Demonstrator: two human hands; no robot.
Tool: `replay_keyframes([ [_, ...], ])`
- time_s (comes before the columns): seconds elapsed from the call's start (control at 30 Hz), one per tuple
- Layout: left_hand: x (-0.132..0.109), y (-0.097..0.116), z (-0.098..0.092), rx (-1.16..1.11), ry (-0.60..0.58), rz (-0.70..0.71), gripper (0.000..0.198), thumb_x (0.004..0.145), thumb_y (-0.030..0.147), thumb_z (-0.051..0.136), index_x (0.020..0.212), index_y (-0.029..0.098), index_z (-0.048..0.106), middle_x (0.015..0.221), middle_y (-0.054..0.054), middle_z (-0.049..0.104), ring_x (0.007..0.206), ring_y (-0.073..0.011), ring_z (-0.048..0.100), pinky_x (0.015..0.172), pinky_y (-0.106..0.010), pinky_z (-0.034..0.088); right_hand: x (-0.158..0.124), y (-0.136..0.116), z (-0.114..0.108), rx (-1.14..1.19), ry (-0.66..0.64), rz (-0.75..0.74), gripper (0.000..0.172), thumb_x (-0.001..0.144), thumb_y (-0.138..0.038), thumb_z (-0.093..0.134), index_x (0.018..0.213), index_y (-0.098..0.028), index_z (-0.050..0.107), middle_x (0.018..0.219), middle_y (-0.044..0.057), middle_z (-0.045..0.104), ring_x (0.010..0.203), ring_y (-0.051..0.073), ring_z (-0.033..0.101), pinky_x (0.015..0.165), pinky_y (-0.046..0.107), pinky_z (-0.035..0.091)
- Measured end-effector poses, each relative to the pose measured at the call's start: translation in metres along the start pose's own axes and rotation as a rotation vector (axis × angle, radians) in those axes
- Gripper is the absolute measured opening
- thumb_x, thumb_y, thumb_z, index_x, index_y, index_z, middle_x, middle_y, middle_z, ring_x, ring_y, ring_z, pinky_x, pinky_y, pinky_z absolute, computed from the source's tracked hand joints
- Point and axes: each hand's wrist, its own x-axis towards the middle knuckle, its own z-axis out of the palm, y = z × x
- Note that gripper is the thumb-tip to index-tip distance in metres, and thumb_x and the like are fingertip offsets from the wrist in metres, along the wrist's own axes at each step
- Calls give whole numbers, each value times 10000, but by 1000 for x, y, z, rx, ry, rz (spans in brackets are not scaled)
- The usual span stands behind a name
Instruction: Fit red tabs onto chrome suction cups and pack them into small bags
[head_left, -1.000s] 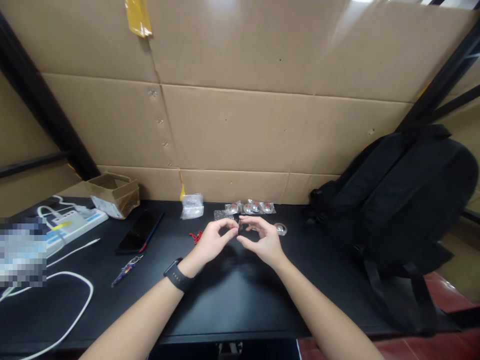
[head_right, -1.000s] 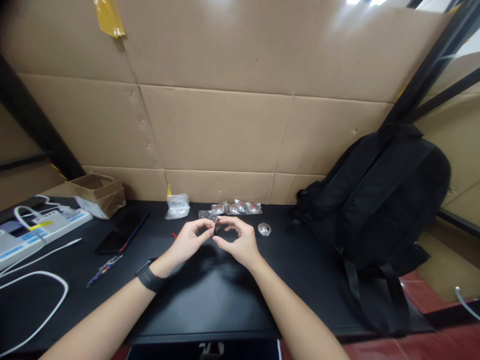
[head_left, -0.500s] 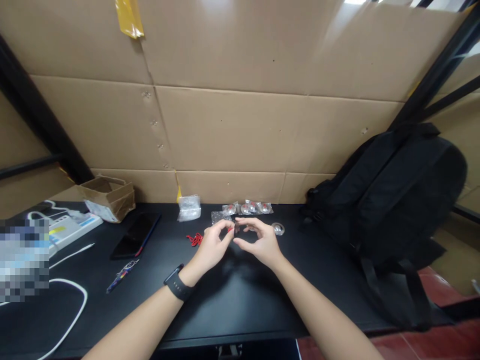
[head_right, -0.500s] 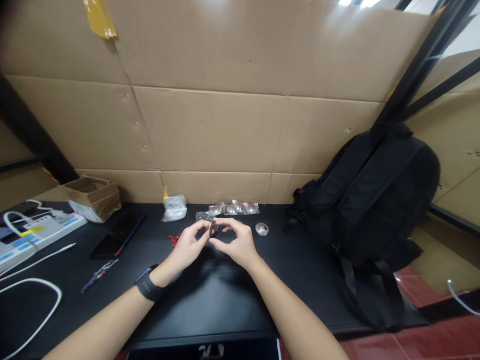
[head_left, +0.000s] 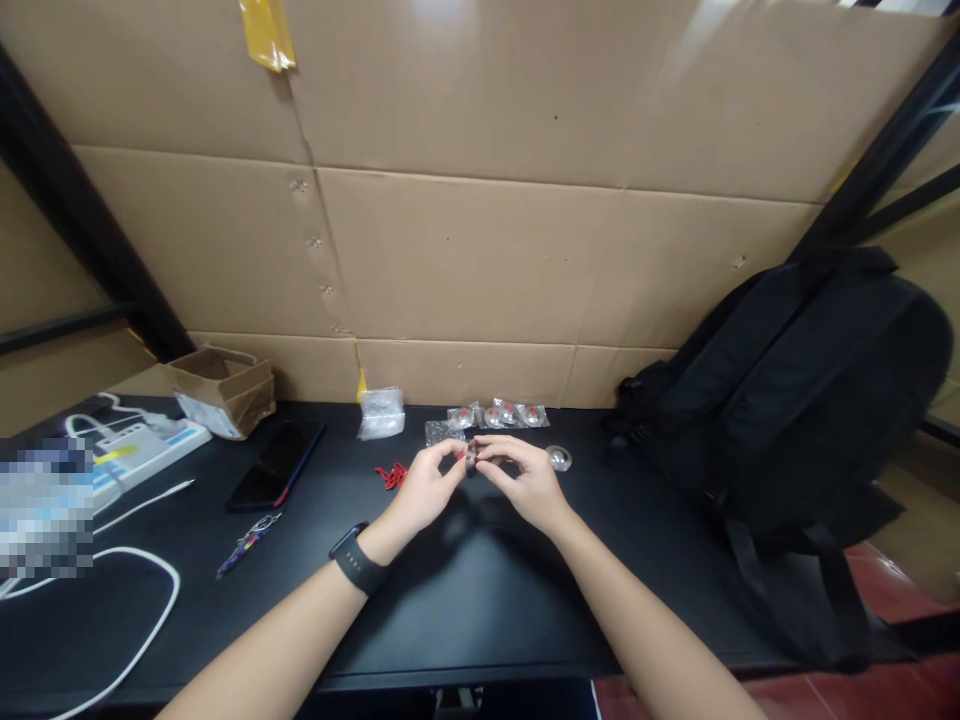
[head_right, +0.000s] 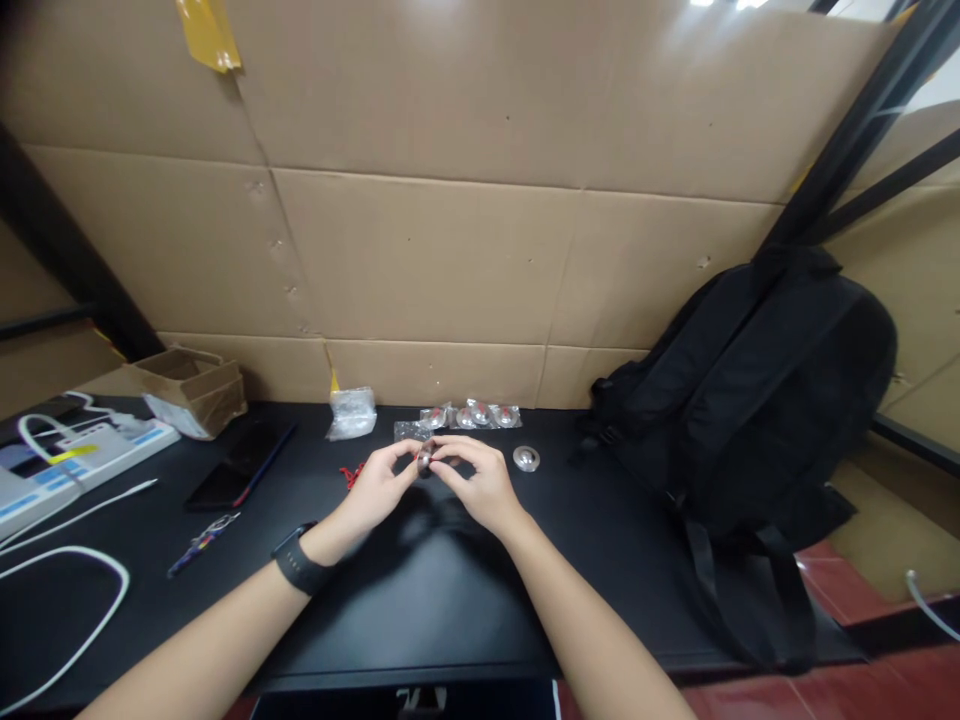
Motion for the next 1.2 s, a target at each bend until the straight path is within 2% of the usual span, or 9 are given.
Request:
replay_keyframes([
  [0.23, 3, -1, -6, -73, -121, -30, 224, 921, 355, 607, 954, 155, 703, 937, -65, 713, 876, -194, 646, 843, -302, 498, 3, -6, -10, -223, -85, -141, 70, 925, -246, 640, 942, -275, 702, 1227, 57, 661, 1178, 245, 586, 1024, 442, 470],
  [0.4, 6, 6, -27, 276, 99, 138, 155, 928, 267, 572, 1008, 207, 690, 1054, -56, 683, 1004, -202, 628, 940, -341, 466, -1, -2, -10, -411, -273, -105, 59, 927, -187, 607, 932, -227, 650, 1348, 97, 550, 1299, 269, 461, 1077, 496, 404],
  [0.5, 5, 9, -30, 355, -103, 182, 134, 923, 258, 582, 950, 222, 707, 1006, -39, 697, 970, -191, 640, 914, -316, 472, -3, 2, -11, -478, -333, -71, 59, 919, -166, 607, 927, -217, 634, 1362, 102, 526, 1300, 273, 442, 1068, 499, 398],
  [0.57, 2, 9, -25, 399, -238, 196, 121, 904, 290, 627, 963, 232, 716, 1004, -36, 705, 964, -194, 642, 901, -307, 470, -4, 3, -11, -464, -335, -58, 68, 923, -166, 601, 951, -221, 629, 1337, 96, 535, 1270, 259, 459, 1064, 482, 400],
  [0.63, -2, 5, -17, 476, -288, 192, 127, 892, 330, 656, 948, 232, 714, 974, -32, 707, 947, -200, 639, 871, -303, 464, -4, 3, -11, -438, -332, -54, 71, 930, -175, 595, 962, -227, 631, 1306, 86, 548, 1239, 245, 478, 1065, 470, 398],
  [0.8, -7, -7, -6, 682, -292, 191, 133, 926, 302, 621, 869, 231, 719, 928, -18, 711, 917, -199, 633, 803, -301, 400, -1, 9, -14, -415, -345, -64, 39, 916, -214, 625, 950, -234, 623, 1186, 59, 612, 1119, 223, 549, 1011, 406, 430],
  [1.0, -7, -9, -10, 818, -304, 235, 155, 935, 215, 607, 894, 279, 743, 898, 2, 732, 906, -197, 621, 805, -331, 320, 5, 44, -34, -704, -79, 117, 311, 892, -196, 593, 1202, -211, 583, 1164, 91, 643, 1084, 243, 584, 949, 370, 449],
  [1.1, -7, -8, -8, 897, -296, 253, 173, 943, 198, 587, 868, 253, 732, 859, -15, 723, 882, -202, 611, 789, -346, 293, 7, 59, -38, -769, -132, 256, 334, 876, -269, 637, 1205, -223, 611, 1083, 69, 682, 1020, 237, 625, 884, 337, 464],
  [1.2, -8, -8, -6, 940, -287, 270, 189, 957, 197, 561, 838, 221, 707, 852, -35, 711, 881, -207, 597, 775, -352, 278, 11, 67, -35, -787, -184, 305, 202, 888, -314, 638, 1072, -241, 678, 982, 40, 703, 972, 215, 646, 837, 297, 457],
])
